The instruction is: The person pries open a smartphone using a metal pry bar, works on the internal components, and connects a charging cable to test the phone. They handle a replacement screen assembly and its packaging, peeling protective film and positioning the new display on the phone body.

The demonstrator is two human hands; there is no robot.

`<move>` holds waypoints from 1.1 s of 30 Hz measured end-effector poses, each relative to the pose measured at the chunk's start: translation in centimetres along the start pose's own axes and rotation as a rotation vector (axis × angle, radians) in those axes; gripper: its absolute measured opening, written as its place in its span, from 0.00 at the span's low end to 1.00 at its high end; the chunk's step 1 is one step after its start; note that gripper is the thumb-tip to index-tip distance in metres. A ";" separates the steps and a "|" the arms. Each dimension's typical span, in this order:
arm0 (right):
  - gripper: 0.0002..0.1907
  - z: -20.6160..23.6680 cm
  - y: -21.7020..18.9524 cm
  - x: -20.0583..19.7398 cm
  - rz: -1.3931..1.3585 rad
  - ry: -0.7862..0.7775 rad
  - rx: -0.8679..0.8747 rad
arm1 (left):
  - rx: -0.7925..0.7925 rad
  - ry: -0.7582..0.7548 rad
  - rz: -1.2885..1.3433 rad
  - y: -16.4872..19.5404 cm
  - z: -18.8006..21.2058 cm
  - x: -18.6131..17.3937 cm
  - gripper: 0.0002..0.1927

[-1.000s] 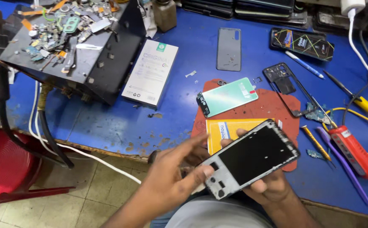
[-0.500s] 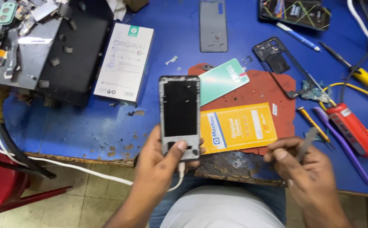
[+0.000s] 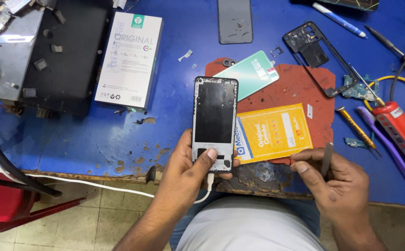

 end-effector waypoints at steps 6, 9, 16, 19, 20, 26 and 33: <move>0.06 -0.1 -0.9 0.7 0.108 -0.016 -0.020 | 0.005 0.013 -0.029 -0.2 -0.2 -0.3 0.16; 0.09 -0.2 -1.4 1.2 0.163 -0.005 -0.020 | 0.033 0.005 -0.045 0.0 -0.2 -0.2 0.17; 0.09 0.1 -2.3 5.1 0.086 -0.182 0.077 | 0.252 0.020 -0.115 2.7 1.8 0.2 0.18; 0.10 0.3 -1.4 7.7 -0.006 -0.283 0.244 | 0.238 0.054 -0.092 2.9 2.5 0.0 0.18; 0.10 0.3 -1.2 8.5 0.029 -0.308 0.268 | 0.282 0.054 -0.114 3.4 2.8 0.0 0.18; 0.09 0.4 -2.1 12.6 -0.244 -0.420 0.336 | 0.348 0.092 -0.137 3.4 3.9 -1.0 0.16; 0.07 0.0 -2.0 13.2 -0.128 -0.381 0.390 | 0.425 0.174 -0.094 2.9 4.1 -1.8 0.21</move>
Point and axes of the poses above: each hand's wrist, its own z-axis away from the middle knuckle, its own x-axis out of the palm, y = z × x, the point moved 10 cm from there along -z, towards the middle knuckle, and after that the axes turned 2 degrees about y, right-handed, at the moved point
